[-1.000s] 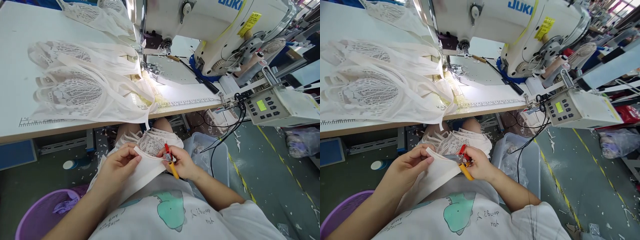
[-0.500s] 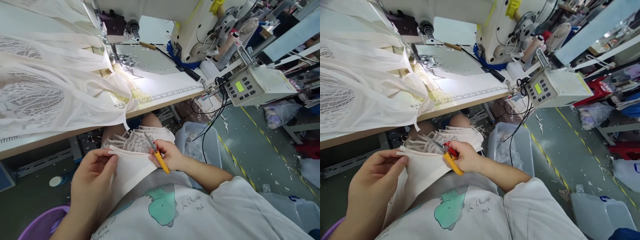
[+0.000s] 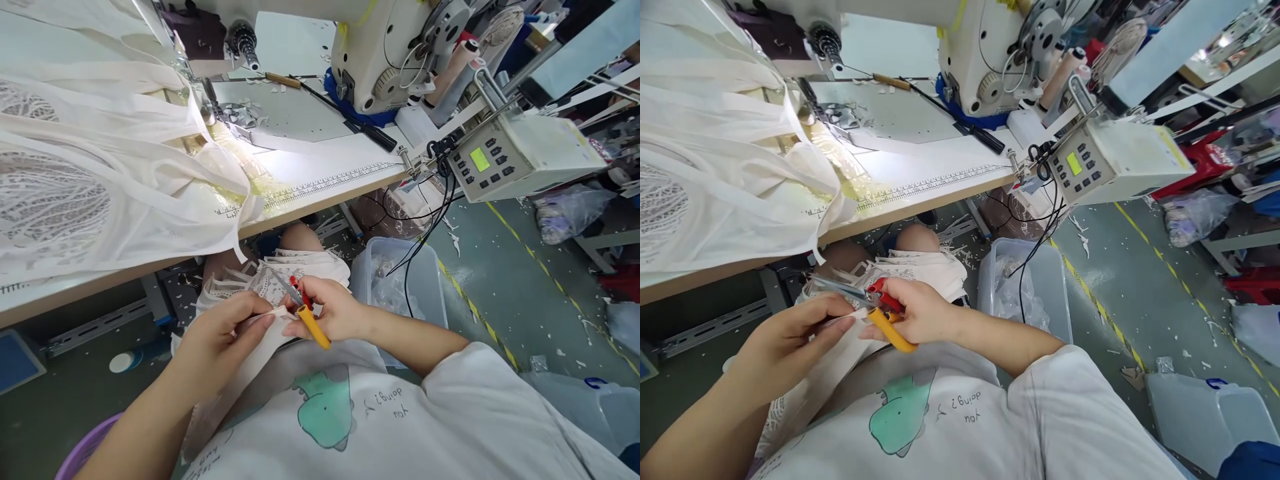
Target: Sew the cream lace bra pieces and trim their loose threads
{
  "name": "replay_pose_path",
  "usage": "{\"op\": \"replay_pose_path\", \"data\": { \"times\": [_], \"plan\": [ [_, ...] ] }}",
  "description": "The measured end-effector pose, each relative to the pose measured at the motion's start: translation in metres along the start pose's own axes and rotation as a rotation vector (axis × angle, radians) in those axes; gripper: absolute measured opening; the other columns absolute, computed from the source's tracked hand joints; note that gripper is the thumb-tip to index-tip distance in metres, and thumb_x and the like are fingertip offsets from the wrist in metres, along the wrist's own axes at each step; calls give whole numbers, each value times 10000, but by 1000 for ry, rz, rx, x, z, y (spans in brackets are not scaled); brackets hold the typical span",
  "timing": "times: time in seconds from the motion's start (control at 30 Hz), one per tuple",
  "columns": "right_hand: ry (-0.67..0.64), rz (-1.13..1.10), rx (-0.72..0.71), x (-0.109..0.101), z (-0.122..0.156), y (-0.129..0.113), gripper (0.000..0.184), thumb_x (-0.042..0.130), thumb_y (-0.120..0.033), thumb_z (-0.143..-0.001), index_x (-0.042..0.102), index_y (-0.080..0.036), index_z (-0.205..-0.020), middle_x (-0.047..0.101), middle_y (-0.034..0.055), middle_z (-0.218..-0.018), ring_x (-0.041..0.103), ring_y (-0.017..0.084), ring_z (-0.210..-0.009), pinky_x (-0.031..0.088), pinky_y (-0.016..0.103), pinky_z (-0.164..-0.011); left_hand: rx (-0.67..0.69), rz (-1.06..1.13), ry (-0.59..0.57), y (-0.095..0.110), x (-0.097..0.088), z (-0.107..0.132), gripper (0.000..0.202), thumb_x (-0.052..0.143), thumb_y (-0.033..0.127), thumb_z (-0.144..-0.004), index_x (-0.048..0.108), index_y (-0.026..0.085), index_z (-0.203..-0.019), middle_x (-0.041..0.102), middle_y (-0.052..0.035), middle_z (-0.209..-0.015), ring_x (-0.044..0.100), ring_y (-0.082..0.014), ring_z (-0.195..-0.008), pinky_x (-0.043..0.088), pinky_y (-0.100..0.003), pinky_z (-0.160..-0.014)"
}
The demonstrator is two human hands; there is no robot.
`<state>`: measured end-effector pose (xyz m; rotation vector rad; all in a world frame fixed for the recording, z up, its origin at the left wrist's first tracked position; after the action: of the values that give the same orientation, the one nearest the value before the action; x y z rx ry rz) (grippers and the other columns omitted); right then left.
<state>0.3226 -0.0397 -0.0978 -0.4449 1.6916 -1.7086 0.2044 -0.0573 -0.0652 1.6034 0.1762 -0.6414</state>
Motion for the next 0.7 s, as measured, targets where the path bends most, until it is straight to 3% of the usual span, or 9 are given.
{"op": "replay_pose_path", "data": {
  "times": [0.17,0.3,0.47,0.6,0.7],
  "plan": [
    [41,-75,16,6,-2,4,446,770,-484,-649,459,-212,-815,585,10,-825,528,133,-726,470,249,-639,-377,392,52,-33,-1,11,234,614,424,-765,638,197,-714,626,-3,-667,548,-134,-611,443,-222,-537],
    [82,-76,15,9,-6,4,423,762,-469,-662,468,-209,-820,576,-8,-783,528,121,-694,466,239,-615,-558,496,147,-40,-2,21,252,653,448,-734,604,204,-701,546,31,-631,483,-109,-591,384,-192,-504],
    [103,-172,70,7,-7,-3,423,733,-523,-661,464,-211,-756,481,-60,-637,451,91,-558,411,215,-503,-558,434,177,-28,-13,19,263,661,465,-721,608,207,-721,548,31,-639,472,-108,-582,379,-194,-496],
    [2,-427,63,7,-5,-23,427,720,-532,-683,449,-210,-755,498,-48,-652,510,99,-572,472,246,-553,-462,438,163,-9,-21,10,233,681,429,-709,627,202,-721,617,17,-651,520,-122,-607,415,-205,-535],
    [-67,-510,92,5,-4,-29,463,727,-556,-675,438,-212,-789,513,-45,-673,547,104,-583,495,266,-592,-452,502,168,-7,-16,7,226,683,415,-706,629,195,-717,634,13,-662,532,-121,-592,420,-208,-524]
  ]
}}
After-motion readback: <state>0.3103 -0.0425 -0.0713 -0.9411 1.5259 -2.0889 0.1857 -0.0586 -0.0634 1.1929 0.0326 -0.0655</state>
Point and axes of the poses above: each hand's wrist, its own z-axis away from the middle knuckle, its own x-axis out of the palm, y = z × x, the point moved 8 cm from there along -z, towards the middle knuckle
